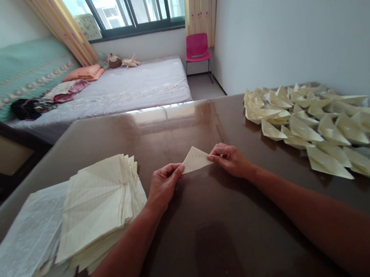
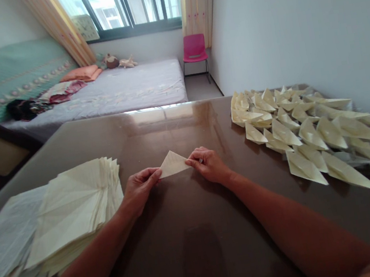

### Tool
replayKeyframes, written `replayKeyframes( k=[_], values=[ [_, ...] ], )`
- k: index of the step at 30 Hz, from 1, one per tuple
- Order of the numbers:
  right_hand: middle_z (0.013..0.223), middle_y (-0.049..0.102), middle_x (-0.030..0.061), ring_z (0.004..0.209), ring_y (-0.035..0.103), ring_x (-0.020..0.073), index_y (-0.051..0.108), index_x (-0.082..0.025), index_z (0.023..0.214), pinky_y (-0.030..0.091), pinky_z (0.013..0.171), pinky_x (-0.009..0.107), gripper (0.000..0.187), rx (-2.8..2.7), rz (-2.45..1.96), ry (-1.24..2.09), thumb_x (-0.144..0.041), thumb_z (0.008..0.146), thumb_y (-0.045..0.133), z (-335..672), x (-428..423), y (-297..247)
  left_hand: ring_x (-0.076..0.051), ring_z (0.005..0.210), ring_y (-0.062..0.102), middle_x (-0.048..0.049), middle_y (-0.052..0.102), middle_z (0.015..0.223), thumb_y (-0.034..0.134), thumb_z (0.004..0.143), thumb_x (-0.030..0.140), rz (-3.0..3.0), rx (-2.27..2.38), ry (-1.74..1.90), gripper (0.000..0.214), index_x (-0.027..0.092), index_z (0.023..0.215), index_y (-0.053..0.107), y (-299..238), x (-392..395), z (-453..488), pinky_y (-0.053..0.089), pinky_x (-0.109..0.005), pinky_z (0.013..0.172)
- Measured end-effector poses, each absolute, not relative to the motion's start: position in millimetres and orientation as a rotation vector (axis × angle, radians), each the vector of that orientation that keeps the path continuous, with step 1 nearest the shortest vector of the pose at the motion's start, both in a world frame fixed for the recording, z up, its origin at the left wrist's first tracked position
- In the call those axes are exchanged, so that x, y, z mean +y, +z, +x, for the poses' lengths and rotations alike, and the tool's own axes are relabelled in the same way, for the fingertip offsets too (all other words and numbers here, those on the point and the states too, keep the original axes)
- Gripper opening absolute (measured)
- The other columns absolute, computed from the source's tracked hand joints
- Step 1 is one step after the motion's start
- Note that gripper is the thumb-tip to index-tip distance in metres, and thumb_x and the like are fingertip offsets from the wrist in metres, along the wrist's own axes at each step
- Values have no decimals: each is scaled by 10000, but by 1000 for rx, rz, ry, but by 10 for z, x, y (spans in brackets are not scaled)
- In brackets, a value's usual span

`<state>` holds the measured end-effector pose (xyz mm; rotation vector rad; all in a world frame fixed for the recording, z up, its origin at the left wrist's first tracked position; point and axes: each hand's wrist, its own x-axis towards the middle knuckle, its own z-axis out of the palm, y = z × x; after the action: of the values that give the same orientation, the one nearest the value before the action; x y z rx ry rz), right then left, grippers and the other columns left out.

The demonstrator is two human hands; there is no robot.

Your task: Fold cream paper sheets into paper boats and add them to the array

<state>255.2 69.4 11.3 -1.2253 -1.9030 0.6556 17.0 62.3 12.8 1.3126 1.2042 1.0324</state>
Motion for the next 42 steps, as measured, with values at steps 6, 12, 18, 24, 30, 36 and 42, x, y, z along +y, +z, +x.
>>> replayKeyframes(
  k=[6, 12, 18, 24, 30, 36, 42],
  values=[
    [688, 574, 16, 664, 491, 144, 564, -194, 665, 371, 635, 281, 311, -1958, -1274, 630, -387, 905, 523, 2550, 682, 150, -84, 567, 455, 33, 551, 584, 682, 764, 448, 1417, 1224, 1038, 307, 141, 750, 685, 207, 602, 183, 353, -191, 545],
    [667, 529, 7, 675, 485, 147, 515, -193, 641, 354, 644, 280, 310, -2011, -1257, 615, -340, 913, 510, 2531, 673, 155, -80, 552, 425, 50, 486, 583, 645, 764, 521, 1389, 1213, 926, 387, 153, 666, 578, 150, 598, 209, 410, -194, 561],
    [661, 513, 4, 673, 479, 143, 492, -196, 635, 357, 639, 277, 330, -2014, -1249, 618, -359, 922, 490, 2516, 664, 172, -88, 545, 397, 47, 458, 546, 552, 835, 506, 1598, 1292, 918, 408, 168, 612, 503, 201, 574, 201, 330, -191, 513],
    [646, 510, 4, 657, 477, 144, 485, -197, 620, 352, 622, 278, 341, -2011, -1261, 644, -366, 917, 485, 2505, 654, 190, -78, 478, 334, 59, 424, 494, 544, 837, 519, 1612, 1301, 891, 443, 179, 572, 440, 200, 595, 184, 270, -202, 467],
    [655, 515, 5, 655, 469, 140, 505, -195, 629, 360, 617, 268, 351, -1945, -1280, 642, -408, 908, 494, 2489, 649, 167, -78, 459, 355, 47, 423, 461, 497, 853, 568, 1632, 1272, 854, 506, 162, 552, 529, 163, 570, 206, 277, -209, 475],
    [596, 462, -32, 580, 405, 103, 512, -178, 628, 318, 542, 231, 391, -1901, -1242, 902, -465, 894, 502, 2519, 670, 129, -77, 450, 359, 45, 409, 449, 453, 881, 559, 1649, 1271, 879, 525, 162, 547, 532, 183, 529, 217, 276, -210, 478],
    [553, 474, -33, 550, 417, 99, 524, -172, 590, 307, 536, 236, 451, -1973, -1271, 889, -489, 907, 473, 2524, 661, 165, -74, 445, 320, 46, 383, 444, 471, 871, 562, 1605, 1275, 920, 523, 166, 531, 509, 179, 522, 218, 245, -215, 458]
  ],
)
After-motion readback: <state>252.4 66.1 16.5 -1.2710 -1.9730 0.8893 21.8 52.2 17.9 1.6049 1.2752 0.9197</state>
